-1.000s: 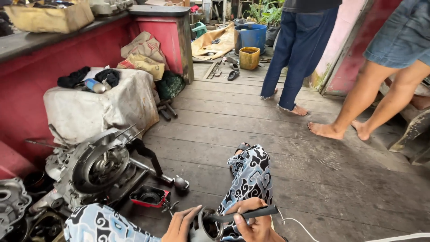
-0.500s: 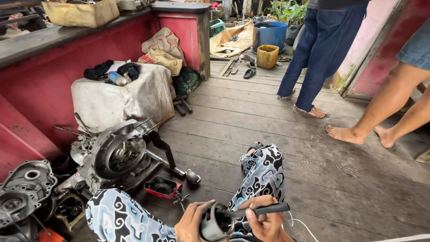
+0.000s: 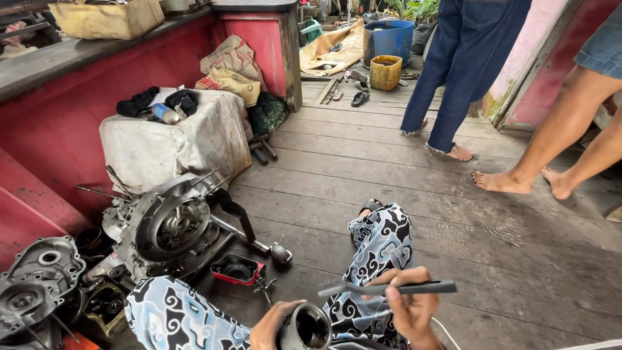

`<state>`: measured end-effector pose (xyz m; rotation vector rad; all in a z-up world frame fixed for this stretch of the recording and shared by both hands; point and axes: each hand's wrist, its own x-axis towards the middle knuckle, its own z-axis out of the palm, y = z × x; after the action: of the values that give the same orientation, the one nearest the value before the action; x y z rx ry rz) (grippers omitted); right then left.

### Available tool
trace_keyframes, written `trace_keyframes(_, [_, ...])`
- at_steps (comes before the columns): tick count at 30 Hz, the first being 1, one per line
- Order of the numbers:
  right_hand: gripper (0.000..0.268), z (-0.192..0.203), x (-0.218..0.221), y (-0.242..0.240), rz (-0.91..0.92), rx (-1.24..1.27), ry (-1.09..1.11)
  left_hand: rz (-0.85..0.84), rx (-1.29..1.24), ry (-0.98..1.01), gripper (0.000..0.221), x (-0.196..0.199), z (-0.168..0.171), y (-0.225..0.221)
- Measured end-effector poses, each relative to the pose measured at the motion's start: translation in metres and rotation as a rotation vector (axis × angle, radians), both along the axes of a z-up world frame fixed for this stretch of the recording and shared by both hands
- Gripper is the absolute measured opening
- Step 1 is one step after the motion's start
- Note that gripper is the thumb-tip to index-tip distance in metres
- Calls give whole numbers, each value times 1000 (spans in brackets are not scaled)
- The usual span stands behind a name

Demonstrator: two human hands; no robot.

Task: Cleaning carbon deposits from a motorcycle piston using a manual scraping tool

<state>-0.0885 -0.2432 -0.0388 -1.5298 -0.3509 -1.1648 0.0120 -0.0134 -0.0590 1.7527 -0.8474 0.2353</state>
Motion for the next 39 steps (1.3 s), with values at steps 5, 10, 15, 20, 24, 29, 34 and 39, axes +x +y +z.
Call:
trace_keyframes(5, [17, -1, -10, 3, 136, 36, 17, -130, 23, 114, 33, 3, -11, -1])
trace_keyframes(10, [17, -7, -4, 8, 143, 92, 45, -192, 41, 98, 30, 14, -35, -6])
trace_keyframes(15, [20, -7, -3, 14, 180, 126, -30, -186, 89, 79, 25, 20, -49, -8])
trace_keyframes(20, [18, -4, -9, 9, 151, 62, 69, -151, 69, 81, 30, 12, -34, -4])
trace_keyframes(24, [17, -3, -4, 18, 147, 28, 75, -281, 71, 116, 35, 3, -17, -10])
trace_keyframes(29, [17, -8, -11, 7, 131, 64, 78, -138, 73, 123, 35, -2, -2, -3])
trace_keyframes(34, [18, -6, -19, 6, 3, 43, 133, 27, -27, -85, 75, -14, 43, -5])
trace_keyframes(39, [30, 9, -20, 28, -97, 138, 167, 109, -6, -229, 64, -11, 52, 0])
